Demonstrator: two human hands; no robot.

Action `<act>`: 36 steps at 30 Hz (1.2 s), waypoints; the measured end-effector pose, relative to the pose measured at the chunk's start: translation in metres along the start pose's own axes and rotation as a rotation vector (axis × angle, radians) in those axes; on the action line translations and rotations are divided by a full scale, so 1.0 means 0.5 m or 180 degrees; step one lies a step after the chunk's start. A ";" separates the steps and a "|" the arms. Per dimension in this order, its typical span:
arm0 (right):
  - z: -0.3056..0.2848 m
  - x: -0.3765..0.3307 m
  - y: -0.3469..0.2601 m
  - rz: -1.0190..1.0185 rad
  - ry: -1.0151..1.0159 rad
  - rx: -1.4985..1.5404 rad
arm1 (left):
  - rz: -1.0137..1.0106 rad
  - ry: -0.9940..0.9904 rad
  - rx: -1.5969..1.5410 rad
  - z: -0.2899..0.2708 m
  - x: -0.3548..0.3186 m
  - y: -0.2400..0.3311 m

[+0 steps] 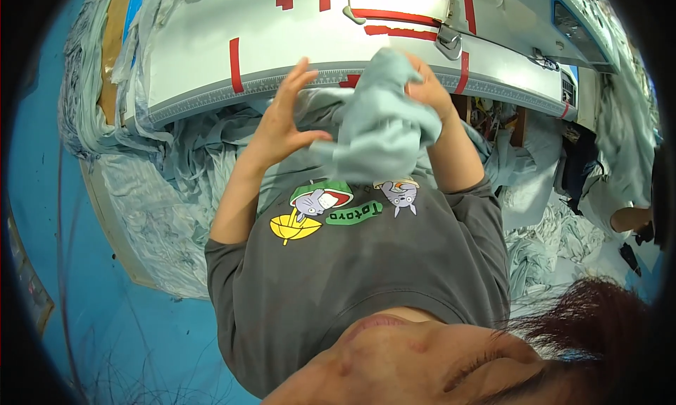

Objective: The recorder is using an industrial sewing machine to join pieces of light-colored fabric together.

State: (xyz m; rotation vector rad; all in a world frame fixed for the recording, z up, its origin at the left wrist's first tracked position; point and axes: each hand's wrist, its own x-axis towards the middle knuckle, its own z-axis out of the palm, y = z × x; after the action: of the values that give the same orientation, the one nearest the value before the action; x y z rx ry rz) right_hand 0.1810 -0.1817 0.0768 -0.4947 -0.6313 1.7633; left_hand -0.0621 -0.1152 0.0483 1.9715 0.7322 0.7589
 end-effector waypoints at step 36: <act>-0.006 -0.127 0.020 -0.0882 0.1220 -0.6020 | 0.0004 0.0618 0.0163 -0.156 -0.081 0.063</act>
State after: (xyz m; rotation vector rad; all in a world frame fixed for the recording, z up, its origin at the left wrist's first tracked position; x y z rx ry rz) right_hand 0.1925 -0.2445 0.0688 -1.7778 -1.8373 0.2803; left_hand -0.1395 -0.1189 0.1005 1.9621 0.8727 0.9504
